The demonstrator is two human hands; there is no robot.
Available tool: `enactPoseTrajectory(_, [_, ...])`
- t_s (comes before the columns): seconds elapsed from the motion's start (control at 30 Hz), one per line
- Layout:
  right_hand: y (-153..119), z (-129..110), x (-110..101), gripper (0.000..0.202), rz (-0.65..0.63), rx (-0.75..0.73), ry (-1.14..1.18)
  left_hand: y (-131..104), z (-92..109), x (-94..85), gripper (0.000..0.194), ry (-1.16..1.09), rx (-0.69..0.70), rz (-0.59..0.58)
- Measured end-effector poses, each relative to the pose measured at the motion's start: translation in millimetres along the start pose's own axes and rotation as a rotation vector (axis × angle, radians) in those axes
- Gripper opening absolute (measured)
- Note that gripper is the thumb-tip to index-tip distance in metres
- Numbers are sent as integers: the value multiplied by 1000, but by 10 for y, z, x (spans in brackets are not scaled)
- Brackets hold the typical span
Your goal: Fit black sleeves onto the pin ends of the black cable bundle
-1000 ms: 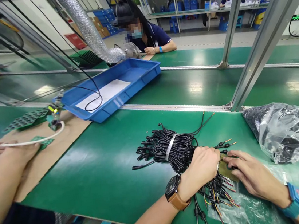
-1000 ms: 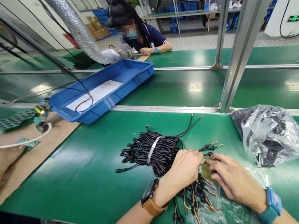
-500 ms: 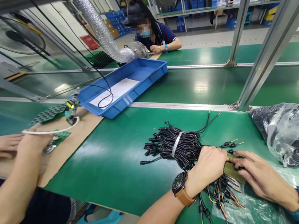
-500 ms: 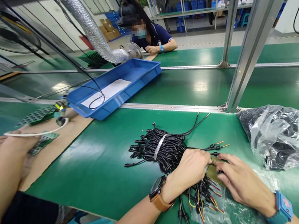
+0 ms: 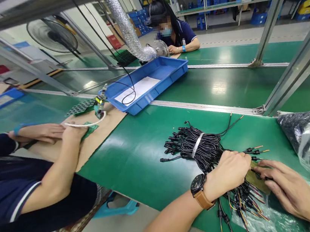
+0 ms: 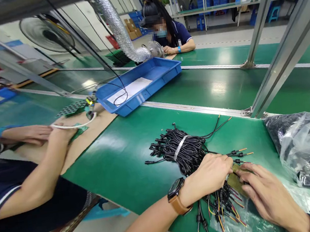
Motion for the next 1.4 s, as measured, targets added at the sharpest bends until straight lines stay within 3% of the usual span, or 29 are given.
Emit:
enactPoseTrajectory(0.23, [22,2,-18,19,-58,7,39,-21,-5,-10,11,-28,22,17])
enactPoseTrajectory(0.43, [29,8,-84,17,35,54,41,-11,-10,-25,9,-44,25,54])
enactPoseTrajectory(0.63, [72,-46,-57,20,-50,30,58,-4,-15,11,11,-50,11,37])
enactPoseTrajectory(0.8, [67,-32,-99,19,21,49,43,-12,-16,30,14,-30,3,31])
enactPoseTrajectory(0.97, [78,-47,-78,19,-46,38,68,-17,-11,17,13,-27,19,32])
enactPoseTrajectory(1.4, [80,-38,-92,16,28,82,70,-13,-30,-18,10,-29,16,27])
Point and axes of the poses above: each hand's wrist, its own y-axis towards the middle knuckle, its own x-axis out of the palm, z = x × y, the point moved 3 cm from there along y, towards the middle knuckle, and after that the axes turned 6 degrees about -y, right-handed, at the moved point
